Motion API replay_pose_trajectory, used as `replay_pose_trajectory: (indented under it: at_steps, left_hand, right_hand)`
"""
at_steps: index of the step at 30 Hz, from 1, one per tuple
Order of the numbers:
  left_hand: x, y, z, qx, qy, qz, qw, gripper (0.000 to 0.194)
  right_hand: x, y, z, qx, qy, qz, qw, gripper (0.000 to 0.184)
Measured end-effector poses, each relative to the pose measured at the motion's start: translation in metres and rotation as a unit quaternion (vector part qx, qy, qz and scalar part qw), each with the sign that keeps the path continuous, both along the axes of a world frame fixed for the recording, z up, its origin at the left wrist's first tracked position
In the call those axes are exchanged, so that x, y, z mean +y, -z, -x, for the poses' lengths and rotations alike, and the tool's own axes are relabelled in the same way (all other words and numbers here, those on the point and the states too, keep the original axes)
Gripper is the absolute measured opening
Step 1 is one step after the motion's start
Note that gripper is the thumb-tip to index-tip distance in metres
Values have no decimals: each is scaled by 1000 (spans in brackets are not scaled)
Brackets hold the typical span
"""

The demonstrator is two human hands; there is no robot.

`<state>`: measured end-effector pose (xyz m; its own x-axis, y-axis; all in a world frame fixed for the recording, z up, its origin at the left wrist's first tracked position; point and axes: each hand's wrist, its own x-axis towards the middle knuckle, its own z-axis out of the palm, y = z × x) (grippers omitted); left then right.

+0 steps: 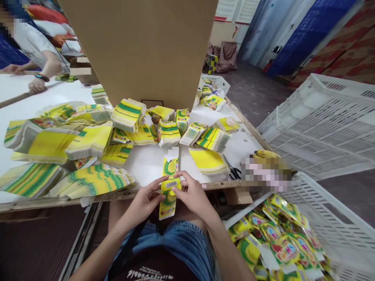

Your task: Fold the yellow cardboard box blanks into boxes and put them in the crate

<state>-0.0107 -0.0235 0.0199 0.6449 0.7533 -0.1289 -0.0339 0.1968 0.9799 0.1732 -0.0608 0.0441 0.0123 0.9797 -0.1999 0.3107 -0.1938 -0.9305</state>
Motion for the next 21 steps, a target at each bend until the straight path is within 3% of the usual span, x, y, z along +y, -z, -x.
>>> replay_pose_trajectory:
  at_steps: [4, 7, 11, 14, 16, 18, 21]
  left_hand:
    - [3, 1, 0, -50, -11, 59, 997, 57]
    - [6, 2, 0, -57, -22, 82, 995, 60]
    - [3, 1, -7, -74, 3, 93, 993, 59]
    - [0, -1, -14, -70, 39, 69, 994, 59]
    - [1, -3, -16, -47, 35, 29, 998, 50]
    - [6, -6, -14, -8, 5, -21, 1000, 31]
    - [14, -8, -9, 31, -45, -58, 997, 27]
  right_hand:
    - [-1, 3, 6, -126, 4, -36, 991, 30]
    - [-3, 6, 10, -109, 6, -54, 993, 34]
    - [-6, 10, 12, -85, 56, -84, 991, 31]
    - [-17, 4, -5, -68, 69, -86, 992, 28]
    - [-35, -7, -34, -124, 65, -45, 989, 26]
    - [-61, -20, -75, -261, 64, 13, 963, 23]
    - [-94, -33, -134, -459, 120, 97, 875, 19]
